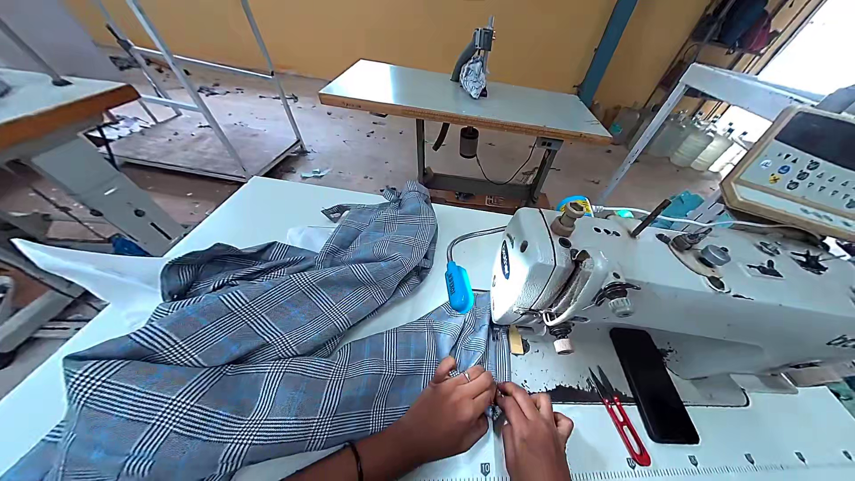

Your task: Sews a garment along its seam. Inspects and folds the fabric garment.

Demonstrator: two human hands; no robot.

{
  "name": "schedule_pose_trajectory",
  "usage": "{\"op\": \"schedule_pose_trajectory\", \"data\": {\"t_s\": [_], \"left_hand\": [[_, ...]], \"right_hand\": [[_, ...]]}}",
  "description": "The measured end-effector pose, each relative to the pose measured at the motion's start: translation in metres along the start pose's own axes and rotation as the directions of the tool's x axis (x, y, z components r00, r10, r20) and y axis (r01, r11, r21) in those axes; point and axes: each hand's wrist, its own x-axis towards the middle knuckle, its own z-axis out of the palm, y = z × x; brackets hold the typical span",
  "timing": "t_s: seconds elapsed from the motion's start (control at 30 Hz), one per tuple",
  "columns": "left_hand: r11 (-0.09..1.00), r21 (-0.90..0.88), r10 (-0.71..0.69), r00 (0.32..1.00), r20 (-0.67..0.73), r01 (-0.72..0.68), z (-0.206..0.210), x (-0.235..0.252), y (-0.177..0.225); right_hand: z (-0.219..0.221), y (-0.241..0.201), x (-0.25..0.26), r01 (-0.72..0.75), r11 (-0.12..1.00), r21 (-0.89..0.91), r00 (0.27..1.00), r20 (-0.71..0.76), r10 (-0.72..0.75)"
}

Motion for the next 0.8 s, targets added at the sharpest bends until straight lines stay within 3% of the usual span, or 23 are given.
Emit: {"op": "schedule_pose_trajectory", "data": {"t_s": [0.2,0.3,0.43,0.5,0.57,0.6,0.63,0.73,0.8], "left_hand": [[0.994,-0.107,0.039,0.997,0.064,-0.032,0.005,0.014,-0.023],[0.967,-0.247,0.124,0.960,0.252,-0.061,-0.005,0.030,-0.045],[0.994,-0.104,0.034,0.760,0.649,0.044,-0.042,0.067,-0.062],[0.996,-0.065,0.005,0.675,0.738,0.064,-0.060,0.074,-0.044],[0.980,-0.156,0.058,0.574,0.817,0.122,-0.074,0.075,-0.008],[0.969,-0.206,0.097,0.554,0.827,0.138,-0.076,0.071,0.008],[0.955,-0.260,0.132,0.583,0.802,0.141,-0.072,0.064,0.018],[0.893,-0.412,0.106,0.806,0.582,0.180,-0.049,0.040,0.020],[0.886,-0.397,0.023,0.832,0.554,0.239,-0.046,0.039,0.014]], "right_hand": [[0.015,0.011,0.023,0.034,0.999,-0.015,0.998,-0.060,-0.035],[0.019,0.014,0.032,0.032,0.999,-0.010,0.998,-0.047,-0.033],[0.018,0.013,0.037,0.028,1.000,-0.006,0.999,-0.033,-0.028],[0.018,0.014,0.036,0.013,1.000,0.013,1.000,-0.016,-0.013],[0.014,0.017,0.036,-0.019,0.997,0.077,0.999,0.034,0.016],[0.012,0.018,0.036,-0.040,0.993,0.108,0.997,0.063,0.034],[0.012,0.019,0.037,-0.054,0.990,0.129,0.996,0.075,0.045],[0.006,0.020,0.040,-0.068,0.988,0.137,0.990,0.134,0.050],[0.000,0.019,0.042,-0.064,0.991,0.120,0.984,0.172,0.043]]}}
